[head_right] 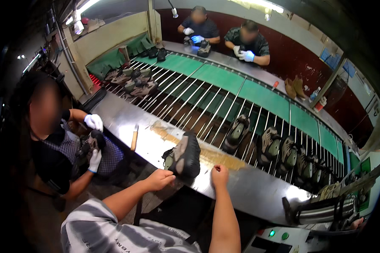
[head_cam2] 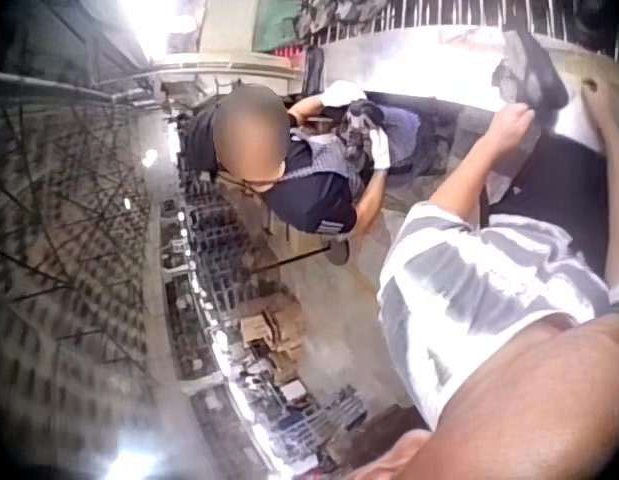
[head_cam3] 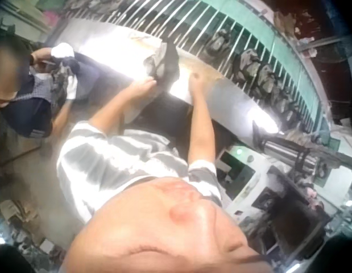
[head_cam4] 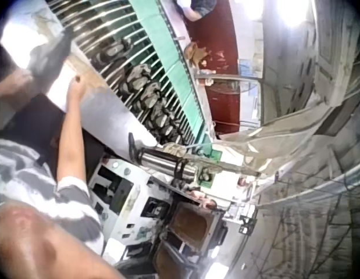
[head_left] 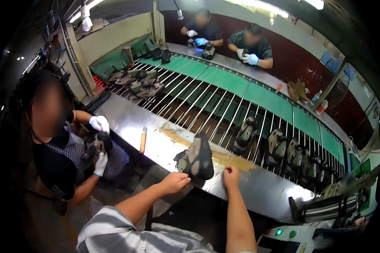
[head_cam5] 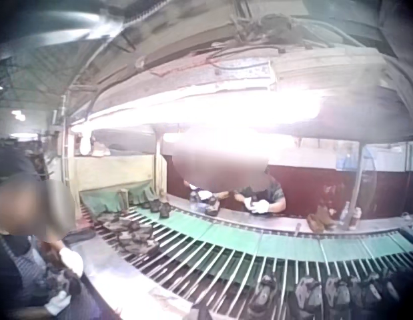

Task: The person picks up shoes from a conveyor belt, places them into a lasting machine to press the soles, and then returns them to the conveyor belt.

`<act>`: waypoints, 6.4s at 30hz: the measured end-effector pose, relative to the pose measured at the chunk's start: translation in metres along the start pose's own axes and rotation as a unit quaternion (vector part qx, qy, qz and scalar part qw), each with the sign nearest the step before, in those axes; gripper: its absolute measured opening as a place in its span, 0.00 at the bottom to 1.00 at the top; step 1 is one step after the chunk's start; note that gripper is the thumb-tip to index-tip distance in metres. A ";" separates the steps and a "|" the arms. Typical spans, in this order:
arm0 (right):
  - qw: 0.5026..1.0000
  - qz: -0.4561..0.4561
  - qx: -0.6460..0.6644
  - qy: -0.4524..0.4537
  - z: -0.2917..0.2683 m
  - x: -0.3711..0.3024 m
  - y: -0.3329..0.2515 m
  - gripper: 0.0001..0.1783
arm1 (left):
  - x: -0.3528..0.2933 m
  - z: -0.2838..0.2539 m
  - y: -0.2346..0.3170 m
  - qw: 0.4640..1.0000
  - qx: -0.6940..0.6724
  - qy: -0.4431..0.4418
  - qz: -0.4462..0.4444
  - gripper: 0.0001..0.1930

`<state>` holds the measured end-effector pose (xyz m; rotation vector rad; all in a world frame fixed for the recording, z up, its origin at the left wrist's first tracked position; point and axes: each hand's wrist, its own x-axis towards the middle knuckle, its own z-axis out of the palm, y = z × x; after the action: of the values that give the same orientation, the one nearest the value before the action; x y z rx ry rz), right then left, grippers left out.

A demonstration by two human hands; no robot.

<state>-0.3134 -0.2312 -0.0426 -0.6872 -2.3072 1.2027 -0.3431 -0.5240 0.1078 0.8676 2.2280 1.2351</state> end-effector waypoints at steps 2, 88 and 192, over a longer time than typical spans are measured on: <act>0.972 0.110 0.187 -0.090 -0.011 -0.041 -0.009 0.14 | -0.021 0.008 0.013 0.984 0.156 -0.015 0.084 0.17; 0.582 0.354 0.707 -0.193 -0.066 -0.252 -0.023 0.28 | 0.001 0.075 0.065 0.961 0.125 -0.185 0.164 0.02; 0.664 -0.213 0.597 0.398 -0.425 -0.564 -0.045 0.38 | -0.104 0.460 0.196 0.650 -0.336 -0.677 -0.083 0.08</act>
<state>0.3654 -0.3355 0.1282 -0.0607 -0.5714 1.4158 0.0857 -0.2509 0.0550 0.7727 0.5277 0.7004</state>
